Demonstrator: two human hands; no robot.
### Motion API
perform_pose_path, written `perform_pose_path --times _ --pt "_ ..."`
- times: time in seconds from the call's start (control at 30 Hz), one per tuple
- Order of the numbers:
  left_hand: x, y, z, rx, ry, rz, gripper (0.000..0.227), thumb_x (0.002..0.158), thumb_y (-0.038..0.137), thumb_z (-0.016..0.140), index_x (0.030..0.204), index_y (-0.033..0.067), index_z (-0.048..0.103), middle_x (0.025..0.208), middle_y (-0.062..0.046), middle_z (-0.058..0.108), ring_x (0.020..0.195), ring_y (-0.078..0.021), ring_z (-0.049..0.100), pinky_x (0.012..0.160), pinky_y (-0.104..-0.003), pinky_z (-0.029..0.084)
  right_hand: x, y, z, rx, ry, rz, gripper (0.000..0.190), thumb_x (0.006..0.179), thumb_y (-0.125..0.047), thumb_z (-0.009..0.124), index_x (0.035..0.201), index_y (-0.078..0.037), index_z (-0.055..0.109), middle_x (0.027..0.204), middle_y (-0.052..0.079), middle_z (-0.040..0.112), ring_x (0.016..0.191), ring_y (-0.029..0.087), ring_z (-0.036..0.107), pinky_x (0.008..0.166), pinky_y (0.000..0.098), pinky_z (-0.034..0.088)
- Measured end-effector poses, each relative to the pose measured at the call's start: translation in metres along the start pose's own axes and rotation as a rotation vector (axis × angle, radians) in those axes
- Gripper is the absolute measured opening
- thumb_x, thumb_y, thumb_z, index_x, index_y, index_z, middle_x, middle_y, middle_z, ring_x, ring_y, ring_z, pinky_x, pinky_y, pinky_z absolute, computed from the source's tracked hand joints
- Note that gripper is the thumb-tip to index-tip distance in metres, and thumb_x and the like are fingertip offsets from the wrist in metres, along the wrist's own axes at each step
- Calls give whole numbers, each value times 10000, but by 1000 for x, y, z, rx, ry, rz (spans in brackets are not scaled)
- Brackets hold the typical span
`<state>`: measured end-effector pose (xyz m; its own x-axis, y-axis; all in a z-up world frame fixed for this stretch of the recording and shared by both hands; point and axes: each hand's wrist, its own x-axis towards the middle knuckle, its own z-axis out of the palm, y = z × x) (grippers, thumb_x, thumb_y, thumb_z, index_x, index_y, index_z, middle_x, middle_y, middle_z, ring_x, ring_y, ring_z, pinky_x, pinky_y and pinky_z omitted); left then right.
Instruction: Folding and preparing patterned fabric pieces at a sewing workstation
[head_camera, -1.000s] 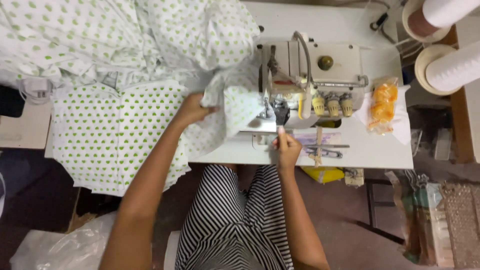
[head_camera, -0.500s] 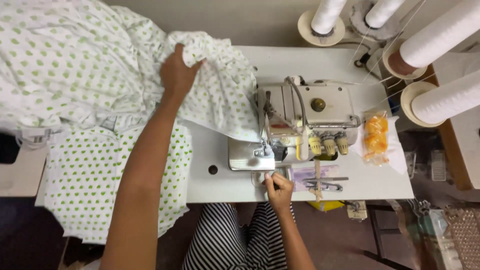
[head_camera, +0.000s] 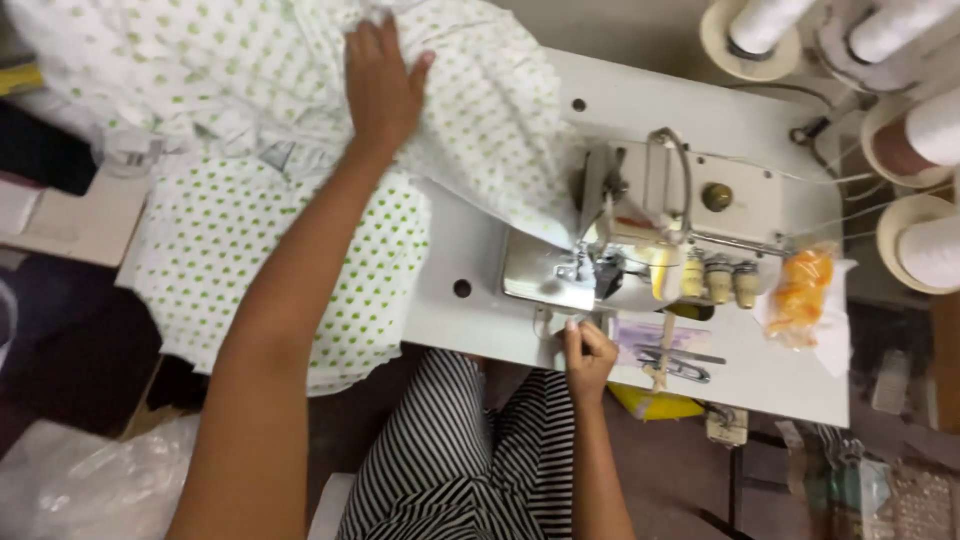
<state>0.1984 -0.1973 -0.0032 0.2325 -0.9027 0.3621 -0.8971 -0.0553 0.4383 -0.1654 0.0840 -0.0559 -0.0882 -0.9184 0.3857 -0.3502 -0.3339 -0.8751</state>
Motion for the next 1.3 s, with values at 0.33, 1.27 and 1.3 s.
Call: perform_pose_path --times 0.33,1.27,1.3 --pt "-206 -34 -15 -77 -57 30 134 928 126 648 1016 76 737 836 -101 667 807 -332 710 675 -447 582 -26 -13 35 -16 7 26 442 1012 -72 636 572 -66 594 464 63 480 444 185 418 509 304 357" --pt "-253 161 -32 -535 -37 639 197 1031 70 572 1187 38 688 1285 -141 703 1257 -308 640 1007 -442 510 -110 -18 22 464 -117 694 187 981 -138 718 1039 27 783 848 149 766 839 207 686 833 407 547" --pt "-258 165 -28 -537 -40 646 197 1031 70 572 1187 38 688 1285 -141 703 1257 -308 640 1007 -442 510 -109 -26 13 466 -109 693 187 981 -138 718 1039 27 783 848 149 766 839 207 686 833 407 547"
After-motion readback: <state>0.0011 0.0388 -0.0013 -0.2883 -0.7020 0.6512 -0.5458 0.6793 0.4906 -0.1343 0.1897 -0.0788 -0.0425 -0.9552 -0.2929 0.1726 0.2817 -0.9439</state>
